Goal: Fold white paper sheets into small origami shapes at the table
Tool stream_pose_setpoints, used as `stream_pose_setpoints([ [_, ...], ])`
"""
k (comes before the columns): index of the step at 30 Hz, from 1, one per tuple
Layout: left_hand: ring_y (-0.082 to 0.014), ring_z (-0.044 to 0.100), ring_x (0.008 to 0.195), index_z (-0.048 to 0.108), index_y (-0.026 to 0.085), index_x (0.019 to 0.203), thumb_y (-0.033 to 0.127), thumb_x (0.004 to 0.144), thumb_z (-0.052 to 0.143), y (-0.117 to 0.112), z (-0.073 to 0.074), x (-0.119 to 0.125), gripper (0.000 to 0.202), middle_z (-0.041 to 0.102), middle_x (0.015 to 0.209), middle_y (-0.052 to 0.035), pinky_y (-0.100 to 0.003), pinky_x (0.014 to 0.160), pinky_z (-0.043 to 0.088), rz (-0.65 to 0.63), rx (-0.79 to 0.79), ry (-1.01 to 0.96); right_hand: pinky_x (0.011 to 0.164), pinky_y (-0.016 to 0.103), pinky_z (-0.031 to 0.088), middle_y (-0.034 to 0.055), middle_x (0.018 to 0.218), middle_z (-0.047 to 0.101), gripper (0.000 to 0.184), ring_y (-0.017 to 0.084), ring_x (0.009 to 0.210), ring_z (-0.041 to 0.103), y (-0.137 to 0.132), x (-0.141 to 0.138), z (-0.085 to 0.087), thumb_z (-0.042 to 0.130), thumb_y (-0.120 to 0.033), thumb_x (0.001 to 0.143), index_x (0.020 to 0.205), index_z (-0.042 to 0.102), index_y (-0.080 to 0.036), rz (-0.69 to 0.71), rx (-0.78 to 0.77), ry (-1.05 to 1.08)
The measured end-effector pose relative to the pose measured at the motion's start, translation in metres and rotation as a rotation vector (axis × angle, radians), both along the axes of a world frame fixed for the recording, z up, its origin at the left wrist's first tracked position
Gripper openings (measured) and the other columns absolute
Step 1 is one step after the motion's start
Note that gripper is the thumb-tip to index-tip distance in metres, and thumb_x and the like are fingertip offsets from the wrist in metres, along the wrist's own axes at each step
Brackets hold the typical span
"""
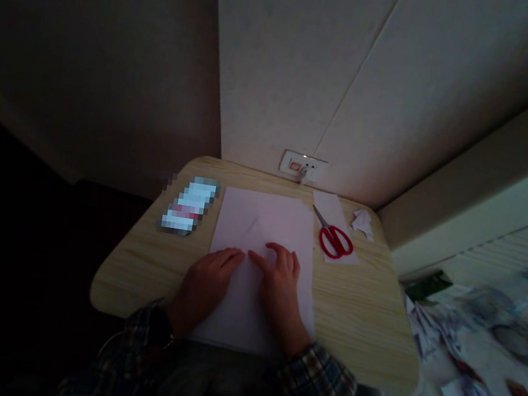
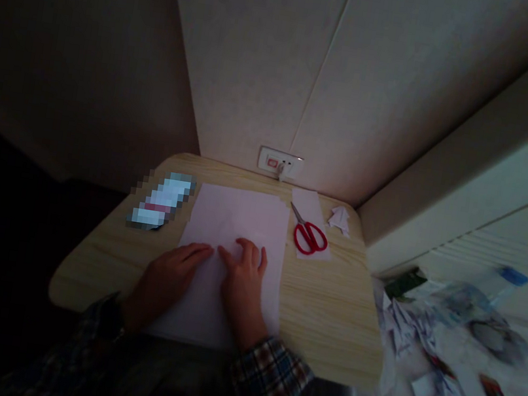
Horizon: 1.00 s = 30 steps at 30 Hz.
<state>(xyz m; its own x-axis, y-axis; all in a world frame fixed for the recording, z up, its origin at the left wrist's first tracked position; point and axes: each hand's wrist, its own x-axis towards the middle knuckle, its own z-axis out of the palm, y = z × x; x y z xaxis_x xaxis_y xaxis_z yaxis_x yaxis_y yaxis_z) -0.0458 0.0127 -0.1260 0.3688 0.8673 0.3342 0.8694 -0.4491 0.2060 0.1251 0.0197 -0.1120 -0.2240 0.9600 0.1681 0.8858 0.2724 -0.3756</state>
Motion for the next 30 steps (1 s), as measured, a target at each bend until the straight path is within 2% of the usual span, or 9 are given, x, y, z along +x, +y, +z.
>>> stream_pose_setpoints([
  [4, -0.0209, 0.064, 0.104, 0.063, 0.011, 0.114, -0.003, 0.079, 0.04, 0.0, 0.0, -0.009, 0.044, 0.068, 0.116, -0.0111, -0.035, 0.092, 0.052, -0.066, -0.009, -0.062, 0.107, 0.049, 0.025, 0.0125, 0.127, 0.049, 0.061, 0.025, 0.123, 0.041, -0.002, -0.004, 0.001, 0.042, 0.006, 0.077, 0.122, 0.062, -0.03, -0.035, -0.039, 0.018],
  [7, -0.0224, 0.064, 0.105, 0.064, 0.009, 0.113, -0.001, 0.08, 0.039, 0.0, 0.0, -0.01, 0.043, 0.068, 0.116, -0.0134, -0.04, 0.093, 0.052, -0.091, -0.005, -0.105, 0.108, 0.051, 0.021, 0.0125, 0.128, 0.049, 0.061, 0.025, 0.125, 0.04, -0.002, -0.005, 0.002, 0.041, 0.006, 0.077, 0.121, 0.062, -0.03, -0.021, -0.028, 0.017],
  [11, -0.0217, 0.062, 0.108, 0.063, 0.01, 0.114, -0.001, 0.08, 0.037, -0.001, 0.0, -0.011, 0.044, 0.068, 0.116, -0.0126, -0.04, 0.095, 0.051, -0.101, -0.006, -0.1, 0.108, 0.048, 0.022, 0.0115, 0.127, 0.05, 0.061, 0.024, 0.124, 0.042, -0.003, -0.009, 0.003, 0.041, 0.005, 0.078, 0.123, 0.06, -0.032, 0.014, -0.039, 0.031],
  [17, -0.0229, 0.06, 0.11, 0.062, 0.01, 0.114, 0.0, 0.079, 0.04, -0.003, -0.002, -0.018, 0.043, 0.067, 0.117, -0.0125, -0.042, 0.097, 0.049, -0.055, 0.009, -0.119, 0.105, 0.047, 0.028, 0.0126, 0.126, 0.051, 0.06, 0.026, 0.12, 0.043, -0.001, 0.001, 0.005, 0.041, 0.004, 0.078, 0.123, 0.061, -0.029, -0.083, -0.039, -0.026],
  [19, -0.0233, 0.059, 0.111, 0.063, 0.011, 0.114, 0.0, 0.079, 0.041, -0.004, -0.003, -0.018, 0.043, 0.067, 0.117, -0.0125, -0.043, 0.098, 0.049, -0.055, 0.004, -0.111, 0.105, 0.048, 0.026, 0.0127, 0.126, 0.051, 0.059, 0.026, 0.121, 0.042, -0.001, -0.002, 0.006, 0.042, 0.004, 0.078, 0.122, 0.062, -0.029, -0.083, -0.036, -0.028],
  [24, -0.0232, 0.061, 0.109, 0.064, 0.011, 0.112, 0.002, 0.081, 0.039, -0.004, -0.001, -0.015, 0.04, 0.069, 0.114, -0.0122, -0.043, 0.096, 0.05, -0.058, 0.028, -0.099, 0.109, 0.049, 0.02, 0.0112, 0.127, 0.05, 0.061, 0.024, 0.123, 0.043, -0.005, -0.015, 0.005, 0.043, 0.003, 0.078, 0.125, 0.058, -0.033, 0.032, -0.056, 0.029],
  [30, -0.0233, 0.063, 0.107, 0.065, 0.011, 0.109, 0.001, 0.081, 0.039, -0.003, 0.0, -0.016, 0.039, 0.069, 0.114, -0.0128, -0.042, 0.094, 0.052, -0.061, 0.041, -0.1, 0.109, 0.05, 0.02, 0.0124, 0.128, 0.05, 0.06, 0.025, 0.126, 0.041, -0.005, -0.011, 0.006, 0.041, 0.003, 0.079, 0.124, 0.06, -0.031, -0.046, -0.067, 0.005],
])
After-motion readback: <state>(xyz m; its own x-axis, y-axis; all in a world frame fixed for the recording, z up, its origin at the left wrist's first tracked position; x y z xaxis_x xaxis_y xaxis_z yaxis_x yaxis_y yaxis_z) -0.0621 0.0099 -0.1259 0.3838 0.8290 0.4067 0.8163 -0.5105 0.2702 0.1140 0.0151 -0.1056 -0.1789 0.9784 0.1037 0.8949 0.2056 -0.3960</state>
